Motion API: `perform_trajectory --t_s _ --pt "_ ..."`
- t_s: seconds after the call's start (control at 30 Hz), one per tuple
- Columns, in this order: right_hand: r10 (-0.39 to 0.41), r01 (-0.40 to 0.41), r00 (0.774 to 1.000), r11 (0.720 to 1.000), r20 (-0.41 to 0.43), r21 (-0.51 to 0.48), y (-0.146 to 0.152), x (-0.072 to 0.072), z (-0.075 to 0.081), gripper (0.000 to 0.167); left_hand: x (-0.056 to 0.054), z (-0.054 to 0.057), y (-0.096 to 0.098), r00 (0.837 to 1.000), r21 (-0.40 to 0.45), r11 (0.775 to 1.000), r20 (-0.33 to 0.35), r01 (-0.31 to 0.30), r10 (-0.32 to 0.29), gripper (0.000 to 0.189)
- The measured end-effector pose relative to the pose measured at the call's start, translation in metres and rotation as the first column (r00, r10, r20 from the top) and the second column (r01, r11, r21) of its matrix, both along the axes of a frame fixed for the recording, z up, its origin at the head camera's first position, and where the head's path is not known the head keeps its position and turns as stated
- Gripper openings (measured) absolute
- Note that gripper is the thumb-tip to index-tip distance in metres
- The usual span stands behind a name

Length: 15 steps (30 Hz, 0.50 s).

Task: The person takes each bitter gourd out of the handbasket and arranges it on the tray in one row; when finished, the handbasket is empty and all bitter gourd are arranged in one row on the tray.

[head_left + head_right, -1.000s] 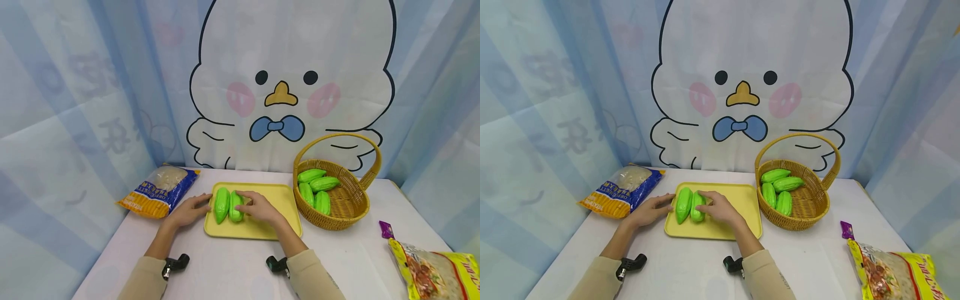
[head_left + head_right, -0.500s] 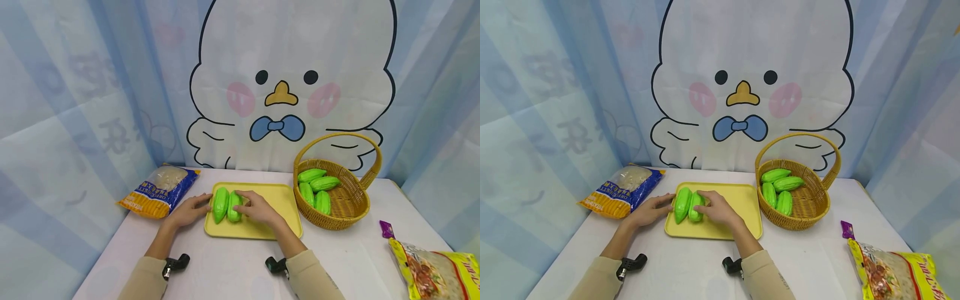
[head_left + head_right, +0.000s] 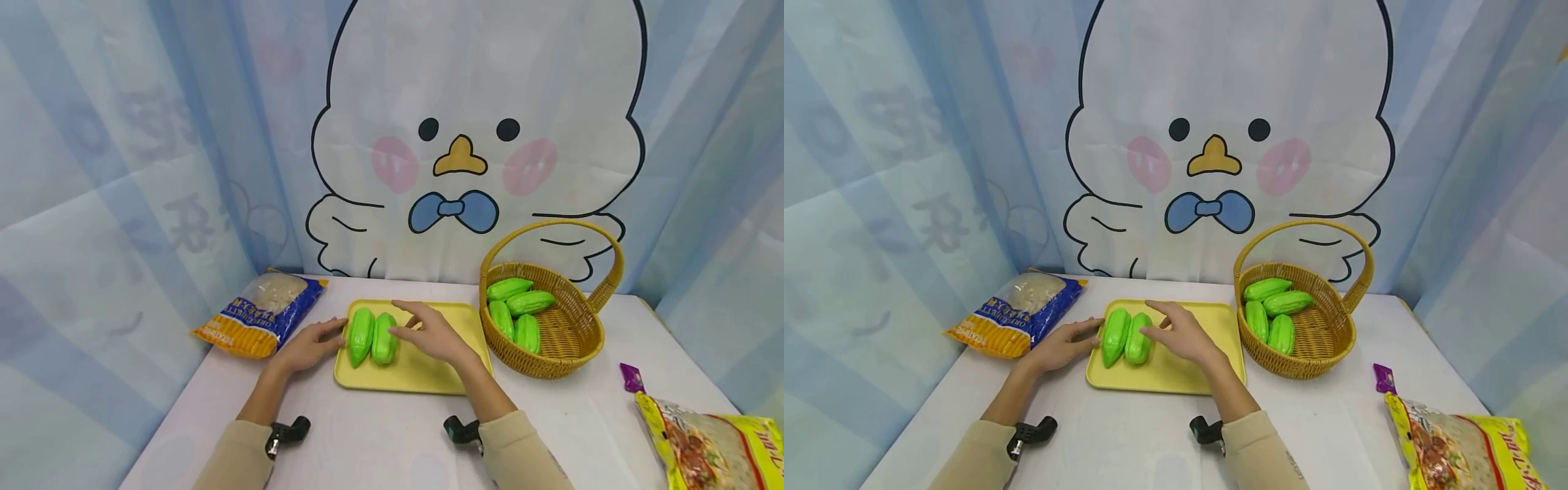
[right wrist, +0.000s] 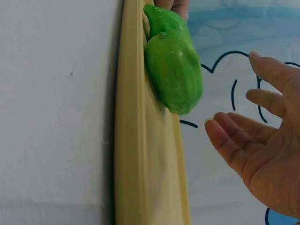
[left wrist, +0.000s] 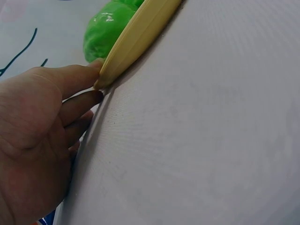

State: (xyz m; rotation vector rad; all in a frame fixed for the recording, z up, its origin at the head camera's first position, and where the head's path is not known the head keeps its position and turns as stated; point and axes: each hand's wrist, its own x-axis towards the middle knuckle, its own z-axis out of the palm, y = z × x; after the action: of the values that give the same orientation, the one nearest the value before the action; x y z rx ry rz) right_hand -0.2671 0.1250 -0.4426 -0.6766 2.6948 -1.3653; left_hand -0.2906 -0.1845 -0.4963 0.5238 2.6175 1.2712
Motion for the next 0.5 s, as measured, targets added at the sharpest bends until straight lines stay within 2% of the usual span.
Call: perform_trajectory --t_s 0.27,0.5 --pt "0.040 -0.043 0.994 0.999 -0.101 -0.022 0.018 0.009 0.022 0.061 0.000 -0.003 0.001 1.000 0.003 1.000 0.011 -0.006 0.006 0.055" --pt "0.022 -0.031 0.981 0.999 -0.193 -0.044 0.043 0.015 0.038 0.060 -0.001 -0.002 0.000 1.000 -0.021 1.000 0.019 -0.017 0.017 0.056"
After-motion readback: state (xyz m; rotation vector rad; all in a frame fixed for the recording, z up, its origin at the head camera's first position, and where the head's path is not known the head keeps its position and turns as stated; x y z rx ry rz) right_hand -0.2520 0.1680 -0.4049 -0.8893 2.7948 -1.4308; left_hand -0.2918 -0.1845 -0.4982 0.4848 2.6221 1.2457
